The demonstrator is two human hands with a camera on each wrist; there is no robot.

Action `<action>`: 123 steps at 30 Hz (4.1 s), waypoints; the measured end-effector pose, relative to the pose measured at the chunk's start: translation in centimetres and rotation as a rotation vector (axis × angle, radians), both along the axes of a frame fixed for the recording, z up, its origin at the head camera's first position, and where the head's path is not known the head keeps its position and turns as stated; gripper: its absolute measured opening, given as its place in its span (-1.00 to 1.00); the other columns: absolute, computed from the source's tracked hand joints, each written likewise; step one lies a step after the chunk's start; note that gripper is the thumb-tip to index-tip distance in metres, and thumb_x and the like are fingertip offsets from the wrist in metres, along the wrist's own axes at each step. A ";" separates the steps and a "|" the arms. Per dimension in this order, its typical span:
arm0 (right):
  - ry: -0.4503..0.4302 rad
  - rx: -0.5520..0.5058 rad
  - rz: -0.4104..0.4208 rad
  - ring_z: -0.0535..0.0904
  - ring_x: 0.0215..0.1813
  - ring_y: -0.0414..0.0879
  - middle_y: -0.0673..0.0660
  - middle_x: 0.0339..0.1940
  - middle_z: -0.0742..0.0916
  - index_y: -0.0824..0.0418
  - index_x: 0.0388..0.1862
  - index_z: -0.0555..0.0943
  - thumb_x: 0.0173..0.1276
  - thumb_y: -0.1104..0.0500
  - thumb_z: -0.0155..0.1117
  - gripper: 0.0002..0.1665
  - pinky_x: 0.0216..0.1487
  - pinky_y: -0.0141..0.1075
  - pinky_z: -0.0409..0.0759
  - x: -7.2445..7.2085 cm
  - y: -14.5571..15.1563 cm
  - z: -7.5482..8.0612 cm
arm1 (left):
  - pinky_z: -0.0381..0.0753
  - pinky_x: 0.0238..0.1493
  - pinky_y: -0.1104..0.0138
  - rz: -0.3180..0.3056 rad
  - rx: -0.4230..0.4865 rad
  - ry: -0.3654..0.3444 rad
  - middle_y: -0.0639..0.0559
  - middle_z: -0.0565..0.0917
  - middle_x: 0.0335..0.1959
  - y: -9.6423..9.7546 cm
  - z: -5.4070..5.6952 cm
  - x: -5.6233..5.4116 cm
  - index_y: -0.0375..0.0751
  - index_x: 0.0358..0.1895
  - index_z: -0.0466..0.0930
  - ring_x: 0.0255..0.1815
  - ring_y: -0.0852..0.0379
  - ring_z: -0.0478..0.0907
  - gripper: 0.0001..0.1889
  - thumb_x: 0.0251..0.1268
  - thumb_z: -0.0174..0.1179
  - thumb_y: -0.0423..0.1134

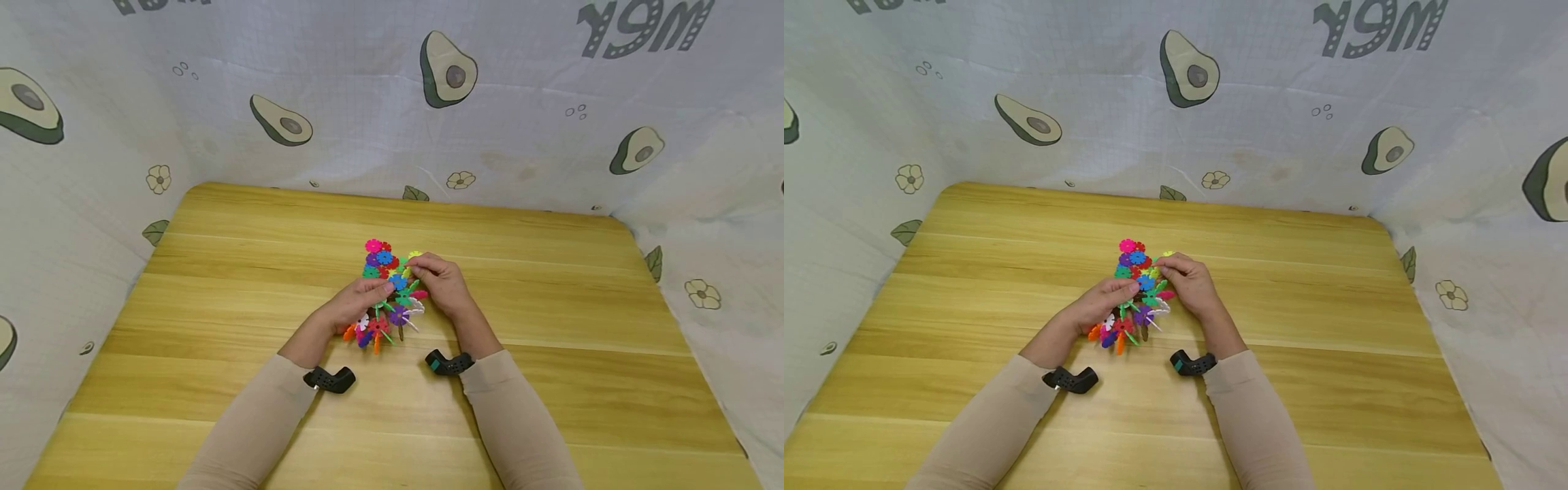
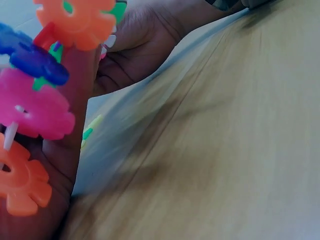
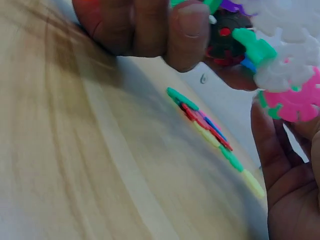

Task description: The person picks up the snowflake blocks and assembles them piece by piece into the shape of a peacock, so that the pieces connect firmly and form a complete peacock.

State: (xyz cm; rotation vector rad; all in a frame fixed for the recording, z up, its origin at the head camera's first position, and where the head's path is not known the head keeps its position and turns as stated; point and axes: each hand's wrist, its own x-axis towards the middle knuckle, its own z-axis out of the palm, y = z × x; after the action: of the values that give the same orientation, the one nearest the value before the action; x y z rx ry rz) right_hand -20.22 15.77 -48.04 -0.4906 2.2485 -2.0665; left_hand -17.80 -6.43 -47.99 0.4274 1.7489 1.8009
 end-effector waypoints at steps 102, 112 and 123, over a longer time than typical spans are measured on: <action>-0.013 0.126 -0.125 0.69 -0.04 -0.45 0.46 0.05 0.74 0.48 0.00 0.72 0.47 0.36 0.26 -0.77 0.03 -0.54 0.68 0.0 0.0 0.0 | 0.52 0.43 0.12 0.076 -0.007 -0.098 -0.14 0.64 0.18 -0.1 0.2 -0.1 -0.37 0.38 0.44 0.20 0.09 0.58 -0.44 0.66 -0.14 0.02; -0.054 0.148 -0.111 0.67 -0.03 -0.45 0.39 0.06 0.76 0.48 0.04 0.70 0.49 0.33 0.24 -0.74 0.03 -0.55 0.66 -0.1 0.2 0.0 | 0.35 0.54 -0.04 0.108 -0.039 -0.052 -0.19 0.64 0.17 0.3 0.1 -0.1 -0.38 0.29 0.52 0.34 -0.09 0.49 -0.49 0.66 -0.11 -0.01; -0.274 -0.260 0.069 0.75 0.01 -0.21 0.08 0.17 0.72 0.35 0.55 0.21 0.66 -0.10 -0.03 -0.27 0.06 -0.31 0.76 0.0 0.0 0.4 | 0.69 0.11 0.32 0.478 0.367 -0.179 0.08 0.68 0.13 1.0 0.5 -0.1 -0.07 0.44 0.25 0.12 0.11 0.64 -0.57 0.68 -0.09 -0.03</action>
State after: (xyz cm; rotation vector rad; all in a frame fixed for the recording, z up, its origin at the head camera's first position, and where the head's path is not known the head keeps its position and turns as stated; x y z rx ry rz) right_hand -20.23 15.79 -47.64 -0.2696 1.8019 -2.2438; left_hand -17.94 -5.44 -47.52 -0.0249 1.4785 2.4282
